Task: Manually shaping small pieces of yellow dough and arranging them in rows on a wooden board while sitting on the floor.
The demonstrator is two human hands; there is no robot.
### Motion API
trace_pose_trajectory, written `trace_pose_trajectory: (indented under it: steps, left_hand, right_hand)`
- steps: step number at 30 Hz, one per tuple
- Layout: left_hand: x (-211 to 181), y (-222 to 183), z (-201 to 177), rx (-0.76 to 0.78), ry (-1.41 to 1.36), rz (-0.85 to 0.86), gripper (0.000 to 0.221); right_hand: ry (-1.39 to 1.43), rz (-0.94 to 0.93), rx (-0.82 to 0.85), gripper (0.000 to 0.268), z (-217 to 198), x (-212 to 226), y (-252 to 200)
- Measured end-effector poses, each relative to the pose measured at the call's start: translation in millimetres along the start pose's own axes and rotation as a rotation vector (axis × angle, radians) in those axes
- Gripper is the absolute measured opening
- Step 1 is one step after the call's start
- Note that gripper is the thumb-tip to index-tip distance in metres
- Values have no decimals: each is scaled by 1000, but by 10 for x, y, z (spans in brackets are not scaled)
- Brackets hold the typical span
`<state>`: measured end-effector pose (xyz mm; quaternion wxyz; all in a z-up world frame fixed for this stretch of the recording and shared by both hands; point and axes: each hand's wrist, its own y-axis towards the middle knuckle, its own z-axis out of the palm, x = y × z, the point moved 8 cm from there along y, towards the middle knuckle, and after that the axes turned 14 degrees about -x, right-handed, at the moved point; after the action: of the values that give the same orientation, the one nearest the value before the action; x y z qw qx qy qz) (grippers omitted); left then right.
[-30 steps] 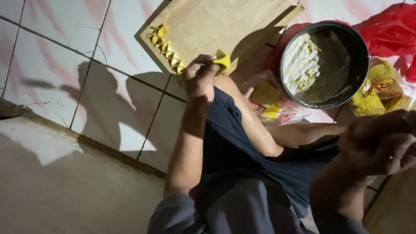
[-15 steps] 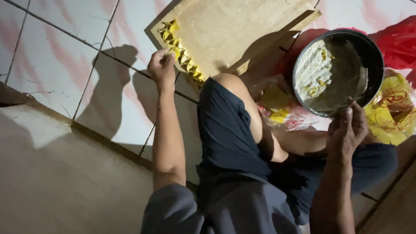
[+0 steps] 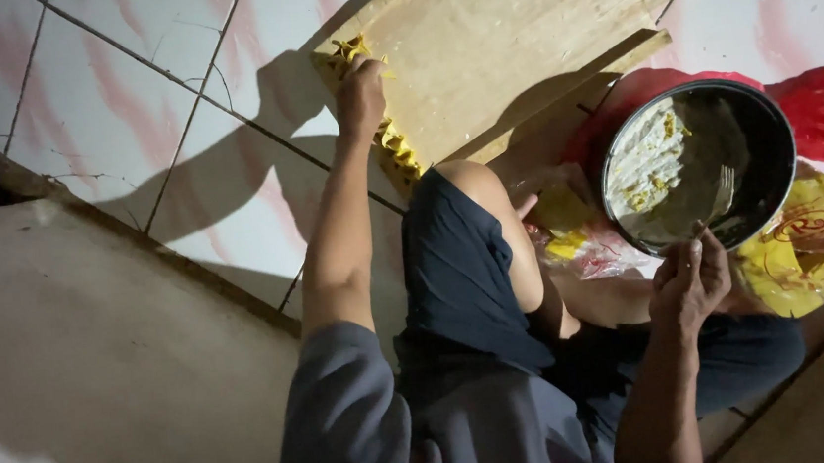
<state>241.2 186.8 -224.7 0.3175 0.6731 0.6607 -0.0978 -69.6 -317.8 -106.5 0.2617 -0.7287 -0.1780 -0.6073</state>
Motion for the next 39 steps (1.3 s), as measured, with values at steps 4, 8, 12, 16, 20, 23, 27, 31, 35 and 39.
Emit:
trace_pose_trajectory:
  steps: [4, 8, 12, 16, 20, 23, 27, 31, 35, 39]
  left_hand:
    - [2, 131, 54, -4, 111, 208, 28]
    - [77, 178, 140, 238, 193, 133, 27]
    - [150, 150, 69, 354, 262, 53, 38]
    - [55, 206, -108, 302, 199, 51, 38]
    - [68, 400, -269, 45, 146, 55, 23]
    - [146, 496, -174, 75, 279, -32, 20]
    - [54, 583, -156, 228, 361, -12, 27]
    - [-46, 588, -119, 342, 448, 115, 20]
    - [2, 532, 6, 444, 565, 231, 11]
    - [85, 607, 58, 390, 512, 236, 17]
  right_hand:
    - [-25, 91, -48, 26, -9, -66, 26]
    - [-65, 85, -39, 27, 8, -116, 40]
    - [-64, 133, -38, 28, 68, -71, -7]
    - [-55, 120, -6, 26, 151, -4, -20]
    - [-27, 40, 25, 31, 138, 21, 18]
    - [-46, 37, 36, 32, 131, 68, -26]
    - [-21, 57, 37, 26, 163, 72, -19]
    - [-36, 76, -25, 29, 23, -32, 41]
    - [-44, 84, 13, 31, 20, -46, 18]
    - [-25, 58, 29, 28, 90, 24, -1]
